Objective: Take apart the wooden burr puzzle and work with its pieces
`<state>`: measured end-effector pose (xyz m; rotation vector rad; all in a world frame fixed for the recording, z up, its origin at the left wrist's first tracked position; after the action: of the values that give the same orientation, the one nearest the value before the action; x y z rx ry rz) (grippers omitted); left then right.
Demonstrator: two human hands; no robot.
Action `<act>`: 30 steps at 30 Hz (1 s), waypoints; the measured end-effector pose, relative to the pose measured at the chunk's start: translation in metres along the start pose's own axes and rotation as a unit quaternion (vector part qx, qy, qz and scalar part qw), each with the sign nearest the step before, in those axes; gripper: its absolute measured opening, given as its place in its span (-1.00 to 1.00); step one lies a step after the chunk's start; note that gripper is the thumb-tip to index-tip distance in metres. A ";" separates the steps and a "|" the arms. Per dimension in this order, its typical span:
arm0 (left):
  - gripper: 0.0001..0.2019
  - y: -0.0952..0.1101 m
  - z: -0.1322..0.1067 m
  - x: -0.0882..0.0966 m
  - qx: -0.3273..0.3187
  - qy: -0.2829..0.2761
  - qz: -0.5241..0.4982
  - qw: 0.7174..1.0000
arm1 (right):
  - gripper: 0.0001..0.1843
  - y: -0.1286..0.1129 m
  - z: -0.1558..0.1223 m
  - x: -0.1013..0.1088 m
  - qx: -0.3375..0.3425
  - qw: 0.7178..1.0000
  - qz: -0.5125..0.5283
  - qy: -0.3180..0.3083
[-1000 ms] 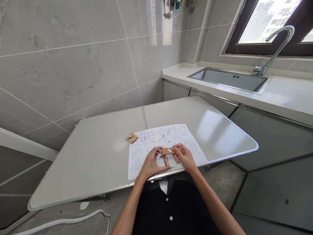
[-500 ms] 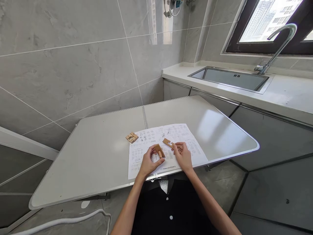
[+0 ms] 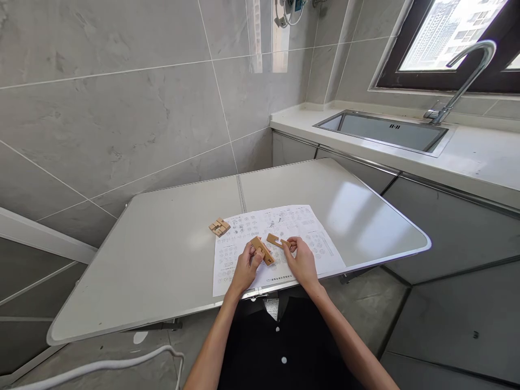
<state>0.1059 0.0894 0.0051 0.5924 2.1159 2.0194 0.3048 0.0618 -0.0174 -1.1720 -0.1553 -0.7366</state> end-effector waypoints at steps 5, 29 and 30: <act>-0.34 0.001 -0.001 0.000 0.000 0.000 -0.002 1.000 | -0.71 -0.003 -0.001 -0.003 0.052 0.998 -0.038 -0.008; -0.39 0.005 -0.002 -0.002 -0.012 -0.002 0.036 0.999 | -0.53 -0.033 -0.002 0.012 0.116 0.993 0.012 0.021; -0.40 0.005 -0.001 -0.002 -0.012 -0.001 0.041 0.999 | -0.51 -0.038 -0.002 0.013 0.126 0.991 0.031 0.008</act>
<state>0.1078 0.0875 0.0099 0.6867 2.0956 2.0838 0.2919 0.0471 0.0176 -0.9260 -0.1924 -0.6495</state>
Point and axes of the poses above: each hand's wrist, its own z-axis towards the middle knuckle, its own x-axis out of the back of the hand, y = z × x, the point moved 6 cm from there along z, towards the middle knuckle, and after that the axes turned 8 degrees about x, right-handed, at the moved point
